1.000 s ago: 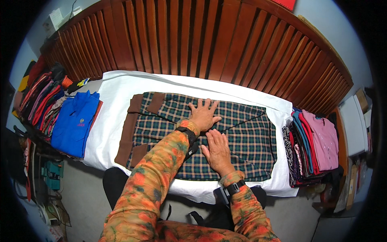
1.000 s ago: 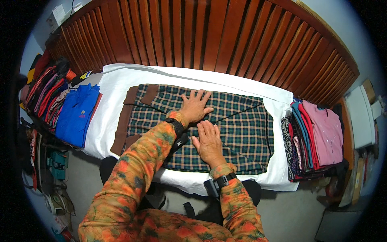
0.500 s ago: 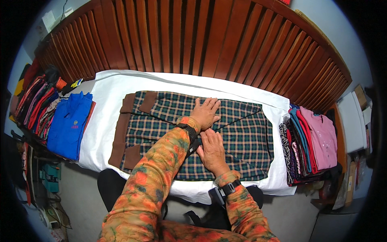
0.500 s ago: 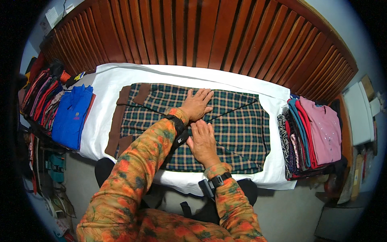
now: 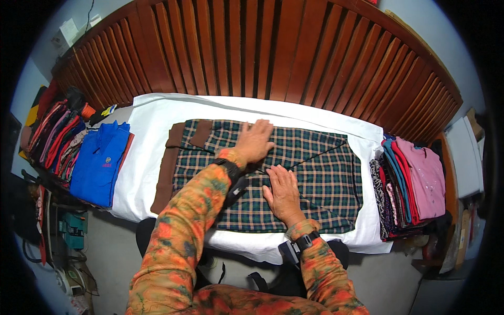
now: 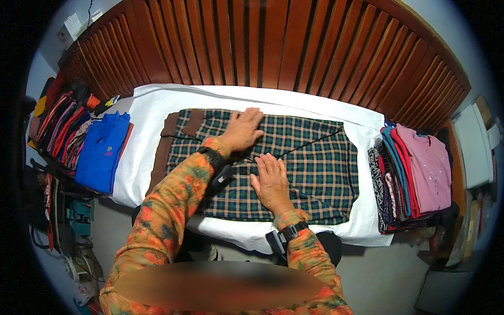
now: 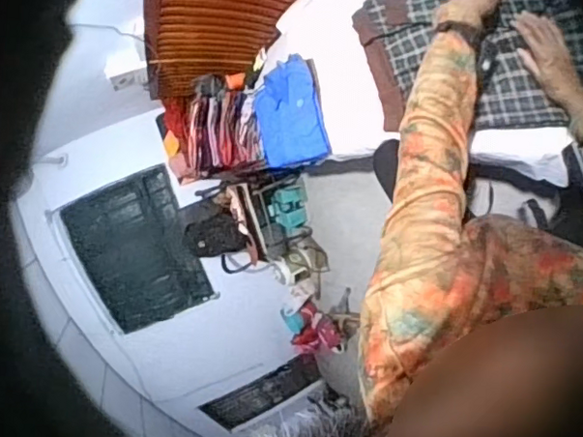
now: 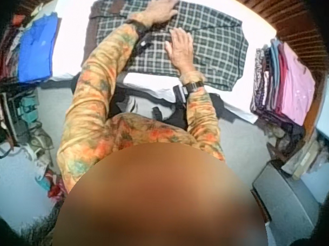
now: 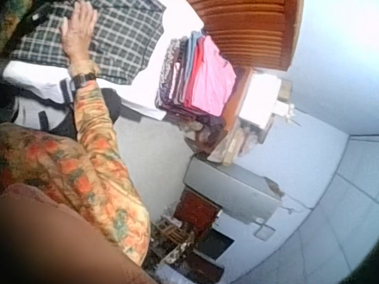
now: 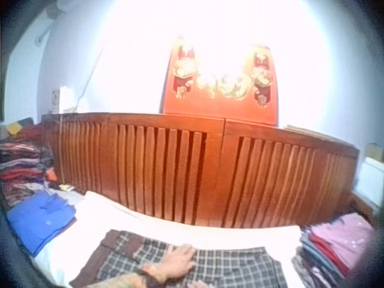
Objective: The person folds a plaid long-sleeve shirt on a white-covered surface. They smooth the fabric, fold each side inward, fold the sleeves, and then fold the shirt in half to create a compact rectangle.
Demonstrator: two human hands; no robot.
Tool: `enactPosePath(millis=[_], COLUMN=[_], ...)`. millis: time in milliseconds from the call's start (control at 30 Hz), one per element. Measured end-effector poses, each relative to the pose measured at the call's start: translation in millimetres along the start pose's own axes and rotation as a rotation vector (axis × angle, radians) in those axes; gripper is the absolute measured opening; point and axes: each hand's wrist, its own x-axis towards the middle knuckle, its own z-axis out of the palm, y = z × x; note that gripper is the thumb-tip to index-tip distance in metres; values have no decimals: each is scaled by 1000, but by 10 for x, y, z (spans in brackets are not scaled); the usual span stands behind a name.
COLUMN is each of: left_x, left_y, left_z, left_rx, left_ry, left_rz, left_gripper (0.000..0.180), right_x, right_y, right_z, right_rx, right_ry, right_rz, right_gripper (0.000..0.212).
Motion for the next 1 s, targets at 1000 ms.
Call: enactPosePath(millis=[1000], left_x=[-1555], left_y=[-526], left_z=[-343], left_rx=[-150], left_ry=[192], left_rz=[-219], left_gripper=[61], right_x=[-32], right_y=[29], right_z=[49], right_rx=[-24], right_ry=[14], right_rz=[-33], right_gripper=[46])
